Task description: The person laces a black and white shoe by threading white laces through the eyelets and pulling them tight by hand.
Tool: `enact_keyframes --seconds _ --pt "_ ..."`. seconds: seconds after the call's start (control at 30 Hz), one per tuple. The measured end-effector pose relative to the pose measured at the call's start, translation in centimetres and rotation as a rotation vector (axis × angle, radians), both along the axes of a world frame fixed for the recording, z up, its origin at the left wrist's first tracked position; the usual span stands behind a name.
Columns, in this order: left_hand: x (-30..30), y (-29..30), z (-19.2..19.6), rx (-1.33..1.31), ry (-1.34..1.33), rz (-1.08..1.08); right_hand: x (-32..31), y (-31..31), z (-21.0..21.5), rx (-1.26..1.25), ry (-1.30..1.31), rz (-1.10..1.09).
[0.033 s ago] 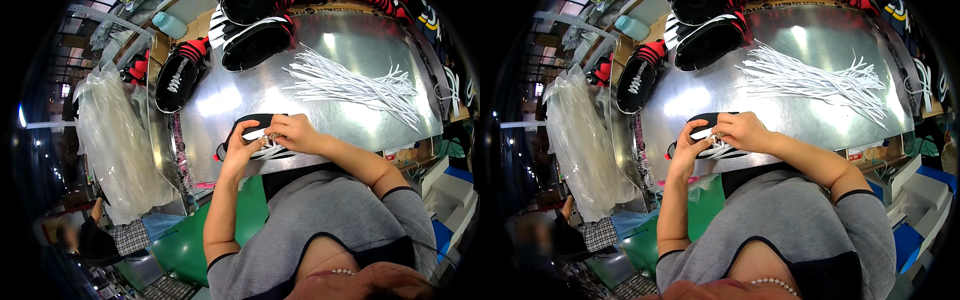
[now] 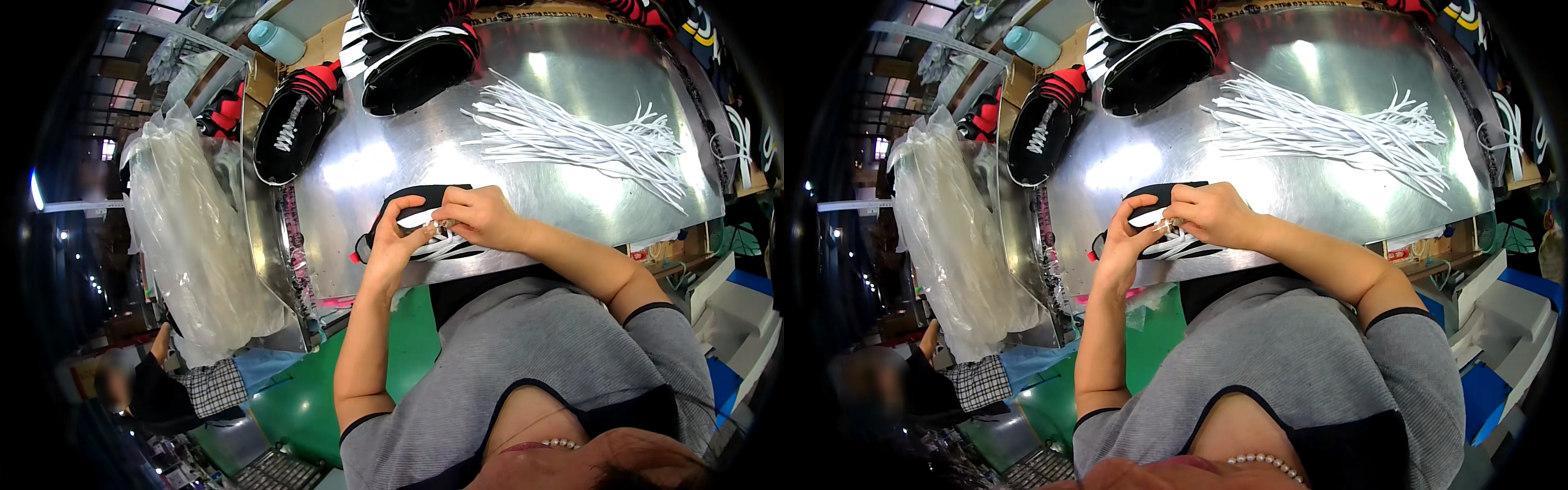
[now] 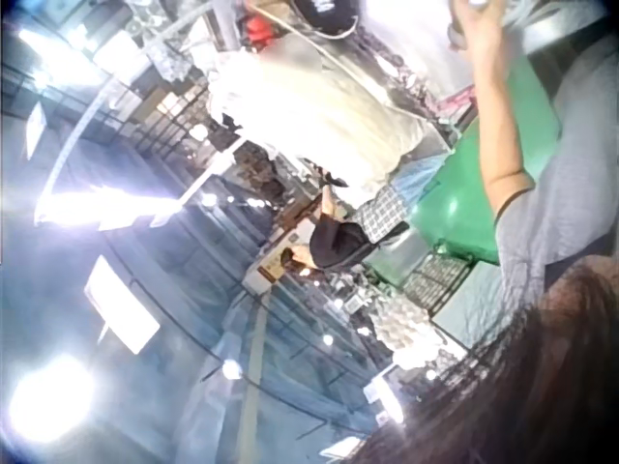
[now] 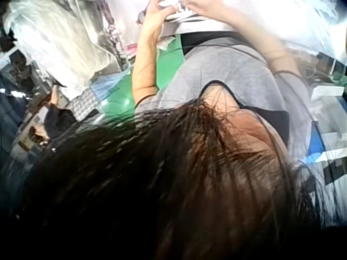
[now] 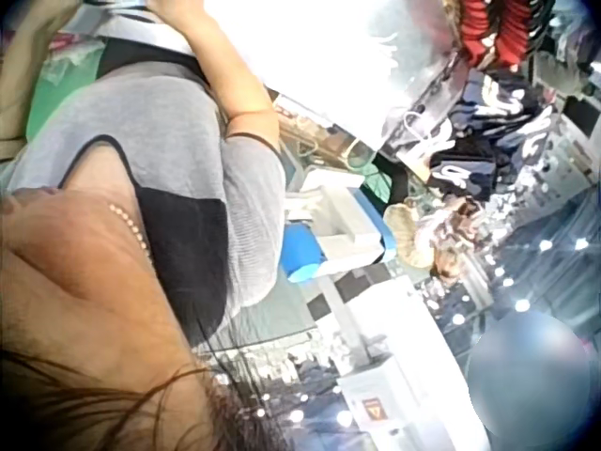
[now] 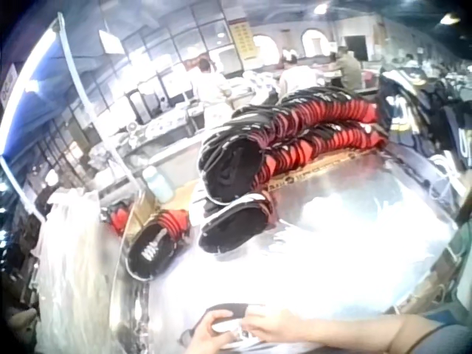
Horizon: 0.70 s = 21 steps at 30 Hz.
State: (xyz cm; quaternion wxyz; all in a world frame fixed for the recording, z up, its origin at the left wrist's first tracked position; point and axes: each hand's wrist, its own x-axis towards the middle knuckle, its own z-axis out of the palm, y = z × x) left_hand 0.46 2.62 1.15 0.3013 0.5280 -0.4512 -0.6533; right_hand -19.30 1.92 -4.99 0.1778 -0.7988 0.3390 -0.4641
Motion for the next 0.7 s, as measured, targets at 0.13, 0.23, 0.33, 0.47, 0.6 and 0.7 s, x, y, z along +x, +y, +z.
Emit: enact_keyframes --seconds 0.13,0.23,0.33,0.47,0.6,0.7 --pt "0.3 0.2 -0.3 -0.010 0.016 0.039 0.3 -0.4 0.9 -0.006 -0.016 -0.009" --pt "0.3 0.0 -1.0 -0.067 0.004 0.054 -0.2 0.7 2.6 0.066 -0.154 0.108" --pt "-0.3 -0.7 -1.3 -0.094 -0.077 0.082 -0.7 3.2 3.5 -0.001 -0.176 0.325" --pt "-1.3 -1.5 -1.3 -0.118 -0.057 0.090 -0.2 3.2 1.3 0.051 -0.130 0.054" --pt "-0.2 -0.2 -0.7 -0.308 -0.270 -0.085 0.1 2.2 -1.7 -0.014 -0.035 -0.072" --pt "1.1 1.4 -0.6 -0.483 -0.364 -0.181 0.0 2.3 -2.2 0.003 -0.007 -0.067"
